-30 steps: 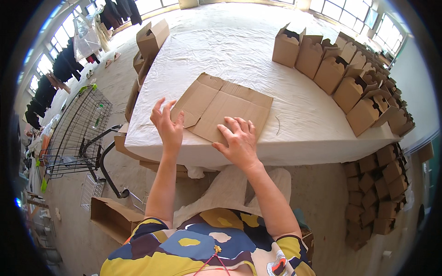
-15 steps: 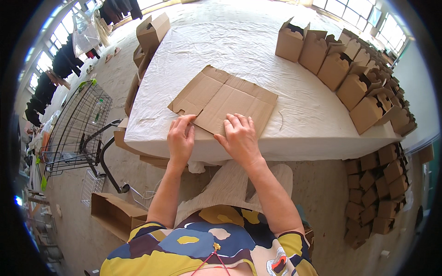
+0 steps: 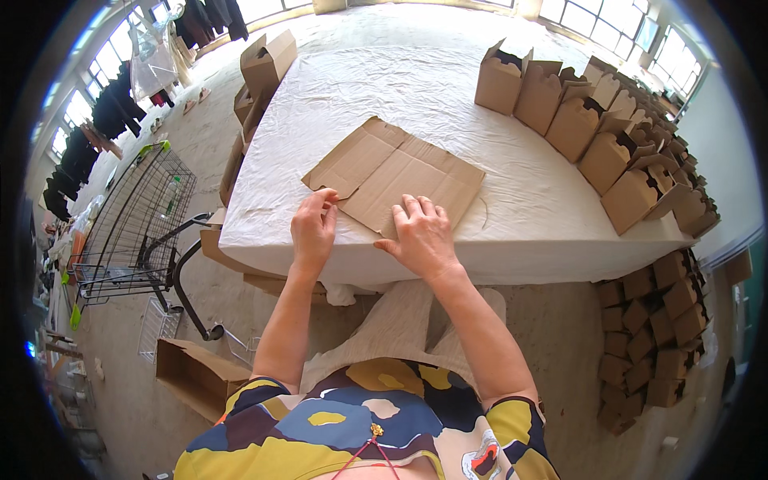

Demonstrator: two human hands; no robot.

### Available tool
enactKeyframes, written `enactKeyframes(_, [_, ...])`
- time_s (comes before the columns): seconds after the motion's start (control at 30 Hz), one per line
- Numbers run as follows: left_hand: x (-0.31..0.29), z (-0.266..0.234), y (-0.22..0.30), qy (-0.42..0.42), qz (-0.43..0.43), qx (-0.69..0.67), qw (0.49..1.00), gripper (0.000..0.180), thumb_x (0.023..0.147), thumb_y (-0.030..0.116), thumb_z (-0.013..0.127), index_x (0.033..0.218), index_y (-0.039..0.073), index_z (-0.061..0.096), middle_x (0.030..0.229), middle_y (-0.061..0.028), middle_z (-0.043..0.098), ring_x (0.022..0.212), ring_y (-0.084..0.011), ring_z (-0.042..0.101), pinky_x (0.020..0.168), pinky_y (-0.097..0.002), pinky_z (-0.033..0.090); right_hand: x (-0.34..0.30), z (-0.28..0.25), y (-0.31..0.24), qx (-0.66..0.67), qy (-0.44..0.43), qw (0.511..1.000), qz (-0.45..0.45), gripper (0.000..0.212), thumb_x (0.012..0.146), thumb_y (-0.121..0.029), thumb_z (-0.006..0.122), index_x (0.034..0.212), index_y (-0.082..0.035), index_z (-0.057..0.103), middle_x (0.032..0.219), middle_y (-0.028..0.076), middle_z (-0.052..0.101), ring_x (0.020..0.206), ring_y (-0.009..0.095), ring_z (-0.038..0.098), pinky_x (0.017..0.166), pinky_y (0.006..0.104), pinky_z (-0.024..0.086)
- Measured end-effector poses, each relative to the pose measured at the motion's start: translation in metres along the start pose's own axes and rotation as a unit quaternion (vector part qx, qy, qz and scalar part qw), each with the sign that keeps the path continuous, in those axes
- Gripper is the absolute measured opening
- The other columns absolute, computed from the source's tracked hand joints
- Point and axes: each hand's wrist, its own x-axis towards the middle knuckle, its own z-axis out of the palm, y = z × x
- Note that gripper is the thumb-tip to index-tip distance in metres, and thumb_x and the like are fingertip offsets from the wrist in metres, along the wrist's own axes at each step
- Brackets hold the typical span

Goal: The person folds and closes cardboard boxes by hand, then stacks them on a table and picks up a new bundle of flat cardboard sheets.

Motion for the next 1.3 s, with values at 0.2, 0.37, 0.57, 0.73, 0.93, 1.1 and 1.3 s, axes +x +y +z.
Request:
enactKeyframes(0.2, [-0.002,-0.005,0.011,-0.022,0.072,0.064,0.995,0.023,0.09,-0.002,0.062,0.111,0.004,0.069,0.1,-0.0115,0.073,0.089,-0.0276,0.067,0.079,-0.0375,0.054,0.005,-0.001,0.005,0.022,-0.062,0.998,0.012,0.067,0.076,-0.044,0.083,0.123,0.001,0.067,0.132,0.017,0.063,0.124,0.032,0.059,0.102,0.0425,0.049])
enactKeyframes(0.37, [0.001,0.001,0.007,-0.074,-0.06,-0.023,0.995,0.023,0.093,0.001,0.061,0.114,0.003,0.068,0.097,-0.0104,0.074,0.09,-0.0204,0.068,0.082,-0.0331,0.053,0.009,-0.002,0.008,0.015,-0.064,0.998,-0.017,0.054,0.077,-0.04,0.083,0.107,0.002,0.068,0.115,0.015,0.067,0.11,0.03,0.064,0.093,0.0396,0.054])
enactKeyframes(0.57, [0.023,-0.01,0.009,-0.16,-0.198,-0.14,0.957,0.03,0.096,0.006,0.06,0.125,0.002,0.064,0.101,-0.0093,0.075,0.092,-0.0144,0.068,0.082,-0.0298,0.052,0.013,-0.019,0.01,0.026,-0.15,0.988,-0.013,0.052,0.083,-0.031,0.079,0.119,0.004,0.065,0.129,0.02,0.064,0.12,0.034,0.061,0.101,0.041,0.051])
enactKeyframes(0.73, [0.028,-0.018,0.014,-0.213,-0.228,-0.176,0.934,0.041,0.099,0.013,0.06,0.137,0.0,0.056,0.106,-0.0105,0.074,0.092,-0.0136,0.067,0.076,-0.0279,0.051,0.012,-0.025,0.013,0.023,-0.168,0.985,-0.037,0.034,0.088,-0.022,0.072,0.109,0.004,0.066,0.124,0.021,0.065,0.116,0.034,0.063,0.099,0.0415,0.052])
enactKeyframes(0.93, [0.033,-0.033,0.039,-0.156,-0.172,-0.224,0.946,0.049,0.101,0.023,0.062,0.143,0.0,0.051,0.109,-0.0095,0.074,0.093,-0.0132,0.066,0.077,-0.0271,0.051,0.018,-0.039,0.018,0.009,-0.075,0.994,-0.076,0.017,0.091,-0.011,0.062,0.099,0.004,0.066,0.109,0.019,0.07,0.098,0.034,0.069,0.087,0.0434,0.056])
enactKeyframes(1.1, [0.035,-0.035,0.073,-0.056,0.008,-0.171,0.984,0.046,0.096,0.021,0.069,0.137,0.004,0.054,0.118,-0.0099,0.072,0.104,-0.0185,0.066,0.082,-0.031,0.053,0.038,-0.065,0.024,-0.013,0.039,0.996,-0.078,0.008,0.086,0.002,0.054,0.086,0.005,0.061,0.092,0.021,0.066,0.084,0.036,0.069,0.072,0.043,0.059])
enactKeyframes(1.3, [0.063,-0.028,0.086,-0.082,0.176,-0.019,0.981,0.034,0.079,0.005,0.077,0.111,0.006,0.065,0.104,-0.0102,0.069,0.099,-0.0317,0.064,0.083,-0.0405,0.052,0.05,-0.082,0.03,-0.015,0.034,0.998,-0.059,0.011,0.089,-0.001,0.053,0.084,0.004,0.061,0.092,0.021,0.067,0.081,0.038,0.07,0.073,0.046,0.058])
